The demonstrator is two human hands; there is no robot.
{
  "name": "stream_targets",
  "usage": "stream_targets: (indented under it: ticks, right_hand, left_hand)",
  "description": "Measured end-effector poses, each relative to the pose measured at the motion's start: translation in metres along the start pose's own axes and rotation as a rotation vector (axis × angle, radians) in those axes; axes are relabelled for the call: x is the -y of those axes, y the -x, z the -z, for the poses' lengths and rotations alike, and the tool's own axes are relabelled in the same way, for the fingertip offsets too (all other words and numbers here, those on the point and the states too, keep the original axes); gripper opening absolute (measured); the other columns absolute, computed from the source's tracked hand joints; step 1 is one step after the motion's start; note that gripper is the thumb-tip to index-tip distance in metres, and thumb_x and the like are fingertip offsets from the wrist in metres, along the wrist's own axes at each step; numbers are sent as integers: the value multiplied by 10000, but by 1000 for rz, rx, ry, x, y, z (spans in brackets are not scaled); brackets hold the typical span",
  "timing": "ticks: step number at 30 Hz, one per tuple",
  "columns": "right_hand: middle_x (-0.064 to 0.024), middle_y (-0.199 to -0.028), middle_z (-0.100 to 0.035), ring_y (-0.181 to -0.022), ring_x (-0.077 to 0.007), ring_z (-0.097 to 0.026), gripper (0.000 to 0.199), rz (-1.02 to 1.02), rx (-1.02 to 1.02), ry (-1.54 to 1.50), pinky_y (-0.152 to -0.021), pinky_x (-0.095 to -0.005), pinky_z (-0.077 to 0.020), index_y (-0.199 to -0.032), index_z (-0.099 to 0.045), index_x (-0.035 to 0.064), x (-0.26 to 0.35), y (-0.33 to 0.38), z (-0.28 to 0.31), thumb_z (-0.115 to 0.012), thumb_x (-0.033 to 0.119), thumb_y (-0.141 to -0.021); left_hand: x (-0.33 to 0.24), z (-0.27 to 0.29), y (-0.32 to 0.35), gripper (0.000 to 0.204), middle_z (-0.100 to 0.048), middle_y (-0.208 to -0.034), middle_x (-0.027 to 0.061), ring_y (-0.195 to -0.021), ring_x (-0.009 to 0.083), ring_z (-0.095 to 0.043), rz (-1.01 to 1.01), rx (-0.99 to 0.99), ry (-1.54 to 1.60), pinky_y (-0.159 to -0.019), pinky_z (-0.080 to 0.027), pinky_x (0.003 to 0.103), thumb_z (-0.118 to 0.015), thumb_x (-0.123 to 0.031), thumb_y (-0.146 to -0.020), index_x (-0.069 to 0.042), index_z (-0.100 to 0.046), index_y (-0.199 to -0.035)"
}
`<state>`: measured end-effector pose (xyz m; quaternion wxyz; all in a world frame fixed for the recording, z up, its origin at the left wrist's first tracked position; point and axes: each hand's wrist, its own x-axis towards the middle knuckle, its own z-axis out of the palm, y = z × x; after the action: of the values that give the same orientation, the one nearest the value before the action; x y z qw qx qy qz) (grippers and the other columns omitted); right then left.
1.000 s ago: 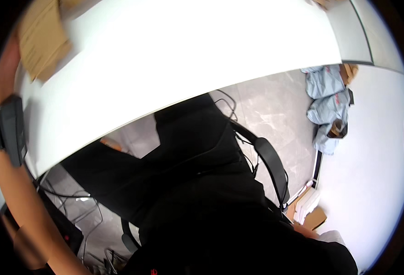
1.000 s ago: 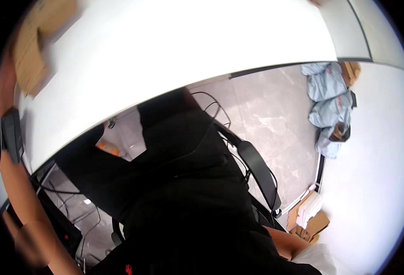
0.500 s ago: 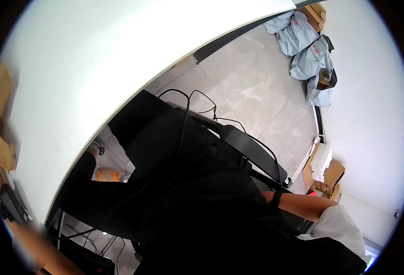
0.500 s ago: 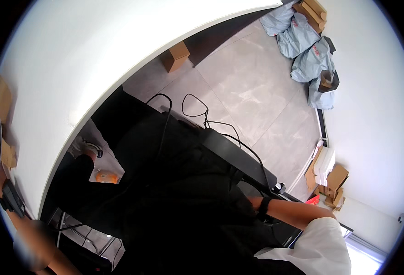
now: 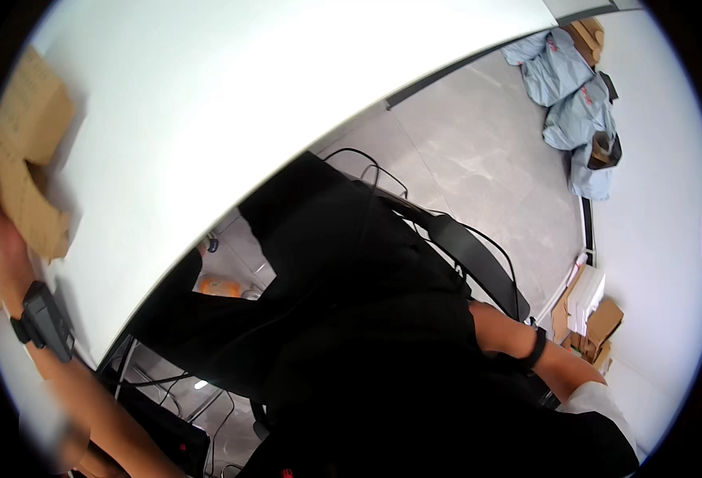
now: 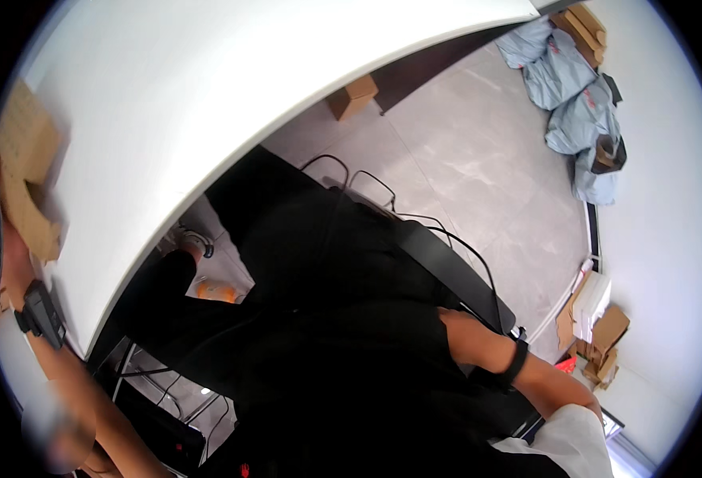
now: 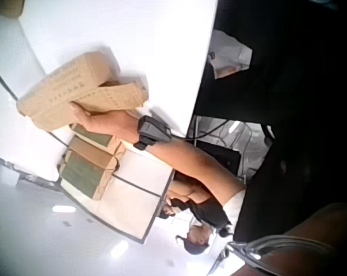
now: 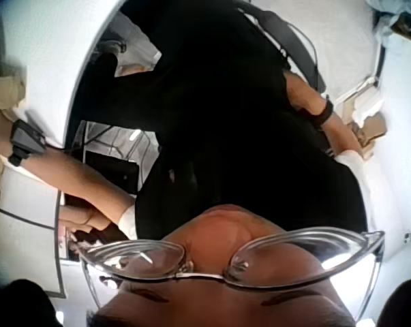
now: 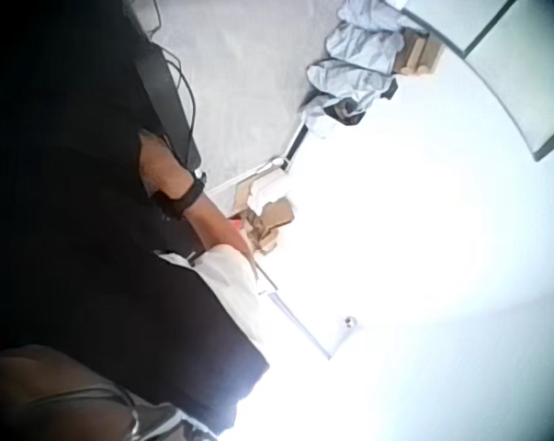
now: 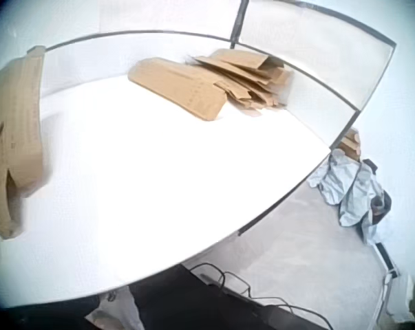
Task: The person folds several cardboard boxes into their final shape by hand, stacking the completed boxes to the left on a white desk.
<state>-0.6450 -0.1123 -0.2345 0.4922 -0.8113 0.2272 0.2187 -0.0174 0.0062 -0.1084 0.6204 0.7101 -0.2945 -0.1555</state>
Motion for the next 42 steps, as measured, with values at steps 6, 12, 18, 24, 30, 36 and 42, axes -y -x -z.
stream_targets:
  ticks: [6,12,18,24,30,36,42]
  right_hand:
    - [-161,-1063,-725,-923,-346,-715,324,-204,522,3,-804,-402,-584,-1233,-609,9,124,-37,135,-614,121,-930]
    - [-69,-985,-706,-838,-163,-710,275,578,38,35,-657,-233,-569,-1171,-657,16,240,-141,203,-682,139,-926]
    - [-250,-1308,-587,-1119,-299,-641,923,799,-358,-133,-910,-369,-549,-1513,-414,8,330,-340,194,-742,575,-862]
    - [-256,-1254,-621,-1039,-280,-670,974,809,-100,-296,-832,-341,-562,-1498,-386,-58,359,-393,167,-782,530,-829]
    - [-187,-1305,-606,-1185,-245,-623,815,878,-43,-441,-1008,-364,-521,-1484,-416,-21,349,-384,168,-794,366,-875]
    - [-115,-1296,-613,-1219,-227,-584,697,1092,-560,-215,-1044,-359,-484,-1493,-452,81,348,-402,163,-737,294,-893]
    - [-210,-1569,-373,-1434,-347,-402,797,1020,-493,-445,-1173,-467,-384,-1596,-245,101,349,-376,167,-652,46,-913]
  left_hand:
    - [35,-38,-8,489,-641,-1325,128,-1245,216,-587,60,-260,194,-1052,-478,306,-678,-306,-973,-37,-622,-1377]
    - [31,-5,-1,455,-670,-1248,111,-1067,227,-679,142,-19,442,-887,-584,390,-668,-306,-976,-32,-578,-1328]
    - [21,-22,-9,550,-608,-1329,131,-1142,268,-652,13,15,704,-979,-551,409,-569,-429,-1027,-53,-463,-1414]
    - [34,-17,-16,756,-546,-1372,163,-1201,265,-598,27,10,664,-981,-537,407,-568,-472,-1024,-39,-254,-1558]
    - [19,-36,-5,1155,-534,-1317,237,-1179,258,-593,-125,-149,314,-968,-522,356,-788,-375,-904,-12,46,-1616]
    - [-7,-22,-6,493,-635,-1214,93,-1132,215,-631,-366,-302,44,-937,-530,356,-839,-31,-784,-7,-587,-1206]
    - [20,21,-20,714,-491,-1404,276,-1301,378,-511,-861,-634,-1104,-1050,-446,446,-762,-128,-832,-47,-474,-1480]
